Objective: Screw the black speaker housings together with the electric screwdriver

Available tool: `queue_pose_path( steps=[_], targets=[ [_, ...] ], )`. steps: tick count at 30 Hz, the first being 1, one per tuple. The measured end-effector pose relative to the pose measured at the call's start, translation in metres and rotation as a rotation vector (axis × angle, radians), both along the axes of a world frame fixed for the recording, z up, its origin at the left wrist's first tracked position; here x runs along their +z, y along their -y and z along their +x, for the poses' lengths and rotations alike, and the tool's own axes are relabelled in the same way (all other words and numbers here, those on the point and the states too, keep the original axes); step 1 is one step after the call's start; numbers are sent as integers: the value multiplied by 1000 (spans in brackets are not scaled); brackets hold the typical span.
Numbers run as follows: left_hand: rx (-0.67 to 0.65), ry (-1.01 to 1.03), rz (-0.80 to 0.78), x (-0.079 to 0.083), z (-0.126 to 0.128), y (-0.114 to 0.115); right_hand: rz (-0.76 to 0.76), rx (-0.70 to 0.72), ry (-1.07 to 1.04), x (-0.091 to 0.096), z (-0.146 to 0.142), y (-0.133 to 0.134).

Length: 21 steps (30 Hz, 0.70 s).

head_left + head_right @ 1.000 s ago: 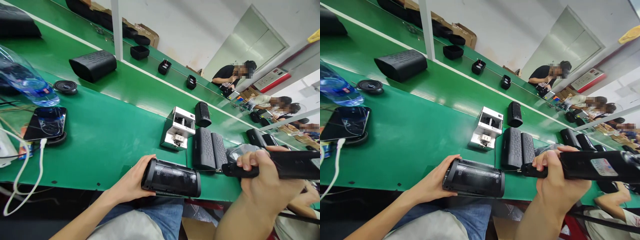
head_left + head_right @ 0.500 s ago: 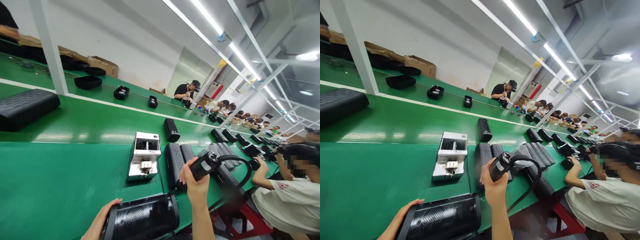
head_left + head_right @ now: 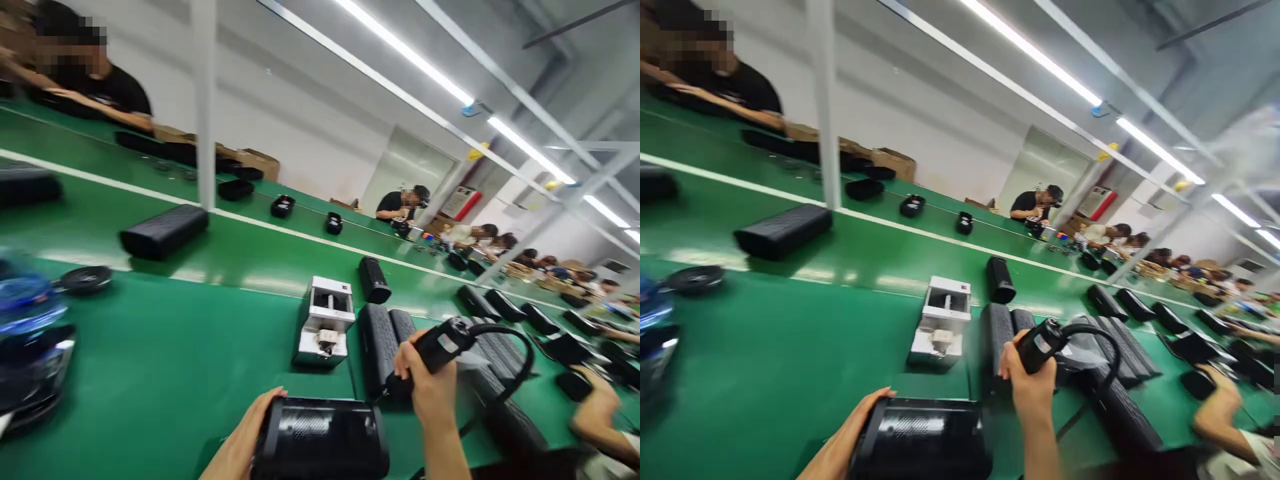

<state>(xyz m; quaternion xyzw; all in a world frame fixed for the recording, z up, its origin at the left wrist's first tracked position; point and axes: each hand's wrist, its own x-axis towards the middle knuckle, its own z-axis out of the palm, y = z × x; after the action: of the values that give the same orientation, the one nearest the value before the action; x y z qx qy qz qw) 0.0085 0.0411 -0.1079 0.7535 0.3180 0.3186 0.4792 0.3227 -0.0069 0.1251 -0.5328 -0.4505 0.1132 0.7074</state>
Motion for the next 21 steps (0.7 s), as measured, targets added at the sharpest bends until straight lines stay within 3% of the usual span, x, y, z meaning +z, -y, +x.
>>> queue_pose_path(
  steps=[4,6,8,11,15,21],
  targets=[
    [-82,-43,-70,36,-2,3,28,-25,16,42,-11,0],
    [-96,-27,-66,44,-2,1,154,-104,34,63,-23,-11],
    [-99,-11,-60,44,-2,1,238,-84,30,73,-39,-27],
    [-97,-6,-49,41,-1,2,285,6,12,69,-58,-57],
    [-95,-4,-26,39,-2,3,261,-21,27,50,-65,-91],
    [-99,-1,-13,41,-2,1,168,-39,4,38,-62,-110]
  ],
)
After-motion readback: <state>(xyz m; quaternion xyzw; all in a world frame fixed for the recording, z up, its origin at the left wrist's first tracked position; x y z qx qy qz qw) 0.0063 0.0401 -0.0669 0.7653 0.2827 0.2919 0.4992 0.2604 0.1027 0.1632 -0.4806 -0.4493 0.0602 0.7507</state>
